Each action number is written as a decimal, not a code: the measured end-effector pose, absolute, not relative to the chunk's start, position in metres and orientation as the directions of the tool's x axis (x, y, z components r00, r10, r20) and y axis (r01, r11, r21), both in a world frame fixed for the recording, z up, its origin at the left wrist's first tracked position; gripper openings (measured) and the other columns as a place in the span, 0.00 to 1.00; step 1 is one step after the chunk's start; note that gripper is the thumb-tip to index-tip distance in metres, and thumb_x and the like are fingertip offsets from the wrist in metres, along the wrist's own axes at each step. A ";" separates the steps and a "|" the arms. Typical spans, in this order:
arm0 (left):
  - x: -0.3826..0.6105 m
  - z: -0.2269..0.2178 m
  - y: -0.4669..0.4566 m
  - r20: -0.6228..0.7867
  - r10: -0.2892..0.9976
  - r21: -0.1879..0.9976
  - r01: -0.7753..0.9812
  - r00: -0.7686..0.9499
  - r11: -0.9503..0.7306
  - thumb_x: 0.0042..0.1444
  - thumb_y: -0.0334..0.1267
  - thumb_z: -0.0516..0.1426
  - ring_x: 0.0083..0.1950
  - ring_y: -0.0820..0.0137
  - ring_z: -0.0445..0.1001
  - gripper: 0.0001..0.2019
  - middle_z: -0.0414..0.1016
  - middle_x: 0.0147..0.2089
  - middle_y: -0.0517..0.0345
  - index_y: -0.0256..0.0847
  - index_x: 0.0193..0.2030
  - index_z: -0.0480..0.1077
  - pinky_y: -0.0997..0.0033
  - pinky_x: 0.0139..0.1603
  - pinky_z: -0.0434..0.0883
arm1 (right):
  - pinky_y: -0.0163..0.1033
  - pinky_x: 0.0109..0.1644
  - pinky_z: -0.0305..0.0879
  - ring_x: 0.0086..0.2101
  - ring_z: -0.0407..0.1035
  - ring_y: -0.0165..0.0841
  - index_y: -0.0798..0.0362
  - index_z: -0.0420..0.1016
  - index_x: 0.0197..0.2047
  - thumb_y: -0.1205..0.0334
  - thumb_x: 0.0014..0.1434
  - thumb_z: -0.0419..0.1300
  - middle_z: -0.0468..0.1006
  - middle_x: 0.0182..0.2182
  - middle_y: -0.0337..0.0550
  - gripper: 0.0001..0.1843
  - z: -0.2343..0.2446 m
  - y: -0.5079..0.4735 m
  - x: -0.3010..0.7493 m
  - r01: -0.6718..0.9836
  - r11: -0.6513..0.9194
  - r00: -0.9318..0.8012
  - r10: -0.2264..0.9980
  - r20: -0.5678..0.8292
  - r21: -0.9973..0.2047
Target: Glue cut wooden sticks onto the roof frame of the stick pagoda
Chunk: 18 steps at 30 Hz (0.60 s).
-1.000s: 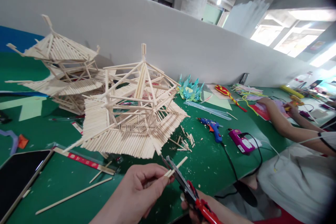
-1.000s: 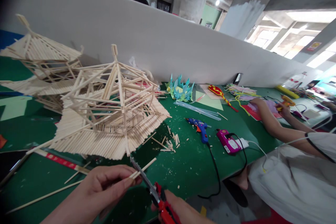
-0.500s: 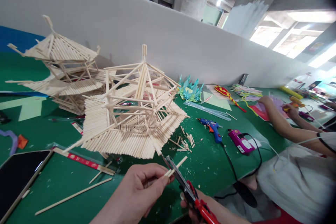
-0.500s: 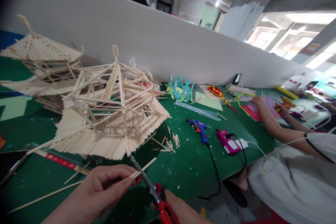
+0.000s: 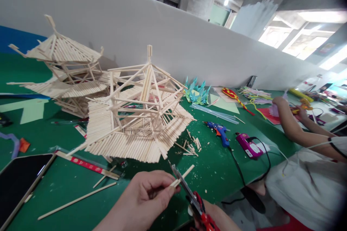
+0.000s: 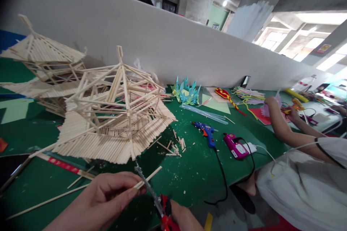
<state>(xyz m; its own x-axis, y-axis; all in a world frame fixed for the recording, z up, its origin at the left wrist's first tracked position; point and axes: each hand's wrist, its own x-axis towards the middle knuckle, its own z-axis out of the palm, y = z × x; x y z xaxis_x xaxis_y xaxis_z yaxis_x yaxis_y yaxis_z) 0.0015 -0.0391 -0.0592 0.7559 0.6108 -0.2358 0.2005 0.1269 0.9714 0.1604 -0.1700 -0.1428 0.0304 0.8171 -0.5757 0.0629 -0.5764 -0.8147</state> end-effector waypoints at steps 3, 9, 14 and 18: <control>0.002 -0.052 -0.038 -0.226 0.592 0.973 0.212 0.773 0.094 0.47 0.40 0.53 0.30 0.71 0.68 0.12 0.73 0.27 0.54 0.36 0.23 0.73 0.75 0.29 0.61 | 0.37 0.35 0.65 0.28 0.69 0.33 0.53 0.74 0.33 0.37 0.53 0.43 0.71 0.21 0.40 0.30 -0.139 -0.168 0.153 0.045 -0.574 0.081 0.818 -0.570 -0.818; 0.003 -0.056 -0.038 -0.296 0.562 0.942 0.332 0.772 0.040 0.52 0.44 0.49 0.22 0.77 0.64 0.15 0.72 0.30 0.56 0.35 0.28 0.71 0.78 0.22 0.60 | 0.42 0.48 0.59 0.42 0.67 0.39 0.48 0.73 0.42 0.39 0.52 0.47 0.75 0.32 0.40 0.26 -0.112 -0.160 0.154 0.061 -0.480 0.120 0.874 -0.471 -0.875; 0.001 -0.084 -0.033 -0.204 0.629 0.871 0.432 0.750 -0.233 0.58 0.43 0.43 0.19 0.75 0.66 0.19 0.64 0.19 0.62 0.35 0.27 0.68 0.77 0.22 0.63 | 0.43 0.51 0.57 0.44 0.66 0.44 0.51 0.72 0.46 0.43 0.43 0.59 0.75 0.37 0.45 0.29 -0.095 -0.170 0.177 0.139 -0.406 0.096 0.913 -0.396 -0.903; 0.010 -0.116 -0.025 -0.031 0.681 0.745 0.471 0.732 -0.472 0.57 0.36 0.47 0.31 0.69 0.70 0.14 0.69 0.26 0.56 0.36 0.25 0.69 0.69 0.33 0.66 | 0.42 0.44 0.63 0.35 0.70 0.40 0.51 0.69 0.48 0.46 0.44 0.60 0.75 0.31 0.44 0.29 -0.096 -0.180 0.190 0.155 -0.359 0.093 0.933 -0.348 -0.920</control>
